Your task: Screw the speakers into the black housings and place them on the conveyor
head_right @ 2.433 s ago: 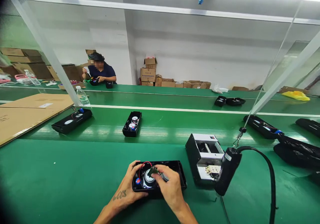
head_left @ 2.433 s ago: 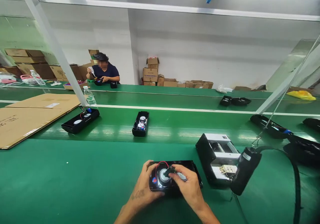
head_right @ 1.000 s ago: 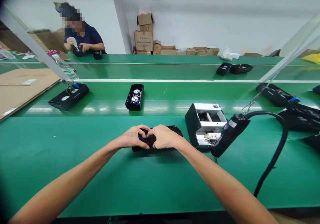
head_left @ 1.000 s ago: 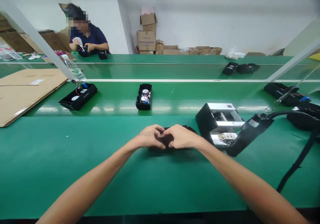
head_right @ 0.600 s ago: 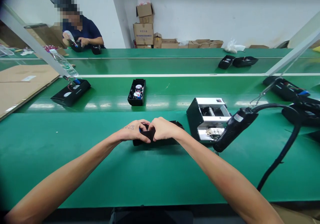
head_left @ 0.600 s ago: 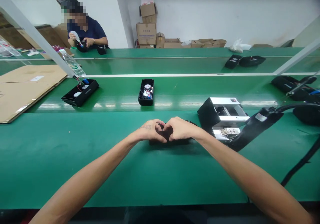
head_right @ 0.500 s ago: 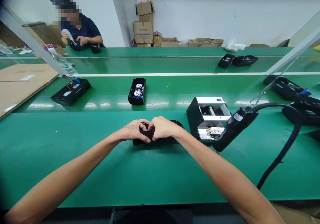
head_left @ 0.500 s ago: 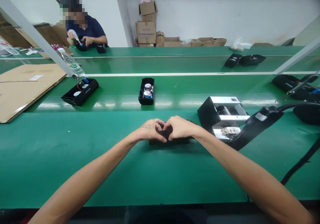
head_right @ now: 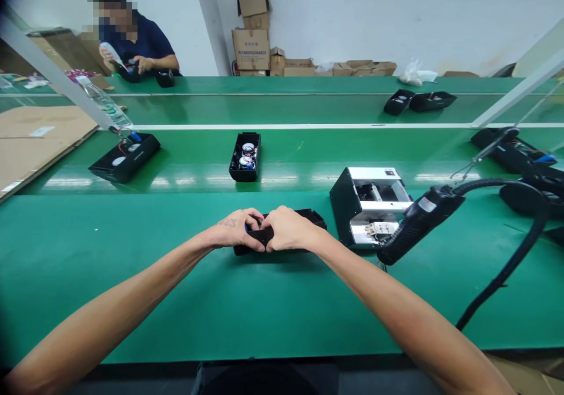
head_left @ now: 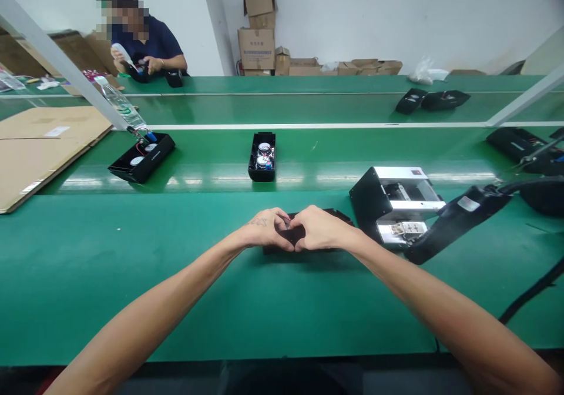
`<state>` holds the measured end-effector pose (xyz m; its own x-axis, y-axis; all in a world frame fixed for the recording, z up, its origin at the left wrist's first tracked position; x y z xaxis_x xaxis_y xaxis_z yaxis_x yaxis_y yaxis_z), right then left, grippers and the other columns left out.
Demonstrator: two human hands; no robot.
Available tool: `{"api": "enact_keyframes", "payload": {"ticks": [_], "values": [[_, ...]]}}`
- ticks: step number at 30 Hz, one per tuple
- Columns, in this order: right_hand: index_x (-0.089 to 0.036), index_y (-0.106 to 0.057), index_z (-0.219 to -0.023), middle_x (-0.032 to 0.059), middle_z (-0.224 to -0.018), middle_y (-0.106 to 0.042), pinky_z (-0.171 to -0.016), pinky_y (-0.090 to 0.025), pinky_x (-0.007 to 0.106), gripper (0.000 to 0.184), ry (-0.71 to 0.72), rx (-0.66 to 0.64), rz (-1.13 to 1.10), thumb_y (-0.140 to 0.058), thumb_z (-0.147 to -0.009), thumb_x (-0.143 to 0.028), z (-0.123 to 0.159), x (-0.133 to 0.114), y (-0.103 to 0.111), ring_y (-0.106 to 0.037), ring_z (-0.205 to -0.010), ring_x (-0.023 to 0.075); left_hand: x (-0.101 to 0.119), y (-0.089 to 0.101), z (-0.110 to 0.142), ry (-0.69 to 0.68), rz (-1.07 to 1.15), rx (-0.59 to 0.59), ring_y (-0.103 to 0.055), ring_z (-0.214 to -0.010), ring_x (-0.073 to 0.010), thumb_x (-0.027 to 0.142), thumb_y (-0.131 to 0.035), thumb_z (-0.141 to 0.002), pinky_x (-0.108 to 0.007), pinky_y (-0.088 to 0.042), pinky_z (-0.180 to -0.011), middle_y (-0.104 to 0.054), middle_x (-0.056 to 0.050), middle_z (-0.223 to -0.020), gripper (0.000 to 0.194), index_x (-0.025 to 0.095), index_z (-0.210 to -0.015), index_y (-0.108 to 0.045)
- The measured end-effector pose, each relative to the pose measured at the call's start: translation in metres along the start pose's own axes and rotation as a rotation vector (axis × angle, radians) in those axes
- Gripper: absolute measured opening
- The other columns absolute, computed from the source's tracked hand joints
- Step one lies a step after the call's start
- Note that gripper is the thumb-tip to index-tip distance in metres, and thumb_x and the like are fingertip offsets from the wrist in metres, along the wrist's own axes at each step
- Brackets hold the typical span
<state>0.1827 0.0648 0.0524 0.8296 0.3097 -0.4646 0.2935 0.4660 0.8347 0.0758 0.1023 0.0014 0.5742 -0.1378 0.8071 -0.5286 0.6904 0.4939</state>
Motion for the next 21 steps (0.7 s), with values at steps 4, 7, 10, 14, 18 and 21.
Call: {"api": "enact_keyframes", "payload": {"ticks": [4, 7, 10, 14, 18, 21], "values": [[-0.018, -0.078, -0.08, -0.0006, -0.066, -0.065, -0.053, -0.029, 0.028, 0.019, 0.016, 0.02, -0.011, -0.086, -0.067, -0.029, -0.002, 0.002, -0.001, -0.055, -0.064, 0.0163, 0.0, 0.0, 0.0, -0.01, 0.01, 0.001, -0.064, -0.109, -0.0249, 0.039, -0.094, -0.048, -0.028, -0.052, -0.077, -0.066, 0.0, -0.122, 0.032, 0.021, -0.056, -0.069], [-0.019, -0.077, -0.074, -0.0035, -0.059, -0.057, -0.052, -0.027, 0.028, 0.014, -0.002, 0.058, -0.02, -0.084, -0.064, -0.026, -0.006, 0.004, -0.002, -0.049, -0.059, 0.0146, 0.002, 0.0, 0.0, -0.024, 0.028, 0.006, -0.063, -0.113, -0.025, 0.04, -0.094, -0.048, -0.029, -0.052, -0.08, -0.065, -0.001, -0.122, 0.032, 0.021, -0.055, -0.07], [-0.019, -0.076, -0.07, -0.0047, -0.054, -0.051, -0.052, -0.025, 0.029, 0.009, -0.022, 0.065, -0.018, -0.08, -0.063, -0.022, -0.012, 0.006, -0.006, -0.045, -0.056, 0.0137, 0.003, 0.001, 0.0, -0.027, 0.04, 0.014, -0.064, -0.11, -0.0238, 0.039, -0.095, -0.048, -0.029, -0.052, -0.08, -0.065, 0.0, -0.121, 0.033, 0.021, -0.053, -0.068], [-0.018, -0.075, -0.068, -0.0039, -0.054, -0.053, -0.052, -0.025, 0.03, 0.008, -0.023, 0.049, -0.016, -0.078, -0.063, -0.023, -0.014, 0.006, -0.007, -0.045, -0.056, 0.0138, 0.003, 0.001, -0.002, -0.029, 0.028, -0.001, -0.064, -0.107, -0.0237, 0.039, -0.095, -0.047, -0.029, -0.051, -0.075, -0.066, 0.0, -0.117, 0.033, 0.021, -0.052, -0.067], [-0.018, -0.075, -0.075, -0.0009, -0.058, -0.059, -0.052, -0.027, 0.029, 0.011, 0.011, 0.046, 0.002, -0.076, -0.067, -0.026, -0.005, -0.001, -0.003, -0.049, -0.058, 0.0152, 0.002, 0.002, -0.002, -0.041, 0.004, -0.036, -0.064, -0.108, -0.0236, 0.04, -0.094, -0.049, -0.028, -0.051, -0.077, -0.067, 0.0, -0.118, 0.031, 0.022, -0.056, -0.071], [-0.017, -0.075, -0.078, 0.0009, -0.062, -0.061, -0.049, -0.027, 0.029, 0.013, 0.029, 0.036, 0.017, -0.075, -0.068, -0.025, 0.001, -0.006, 0.0, -0.05, -0.057, 0.0155, 0.004, 0.002, -0.001, -0.048, -0.009, -0.047, -0.065, -0.107, -0.0237, 0.041, -0.094, -0.049, -0.026, -0.052, -0.077, -0.069, 0.0, -0.116, 0.031, 0.021, -0.057, -0.071]]}}
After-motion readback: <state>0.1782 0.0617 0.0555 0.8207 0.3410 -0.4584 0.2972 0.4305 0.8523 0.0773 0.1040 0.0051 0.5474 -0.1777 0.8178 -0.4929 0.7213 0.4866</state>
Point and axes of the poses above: each hand's wrist, its own z-axis away from the middle knuckle, its own y-axis out of the back of the hand, x = y × z, the point moved 8 cm from there along -z, towards the middle knuckle
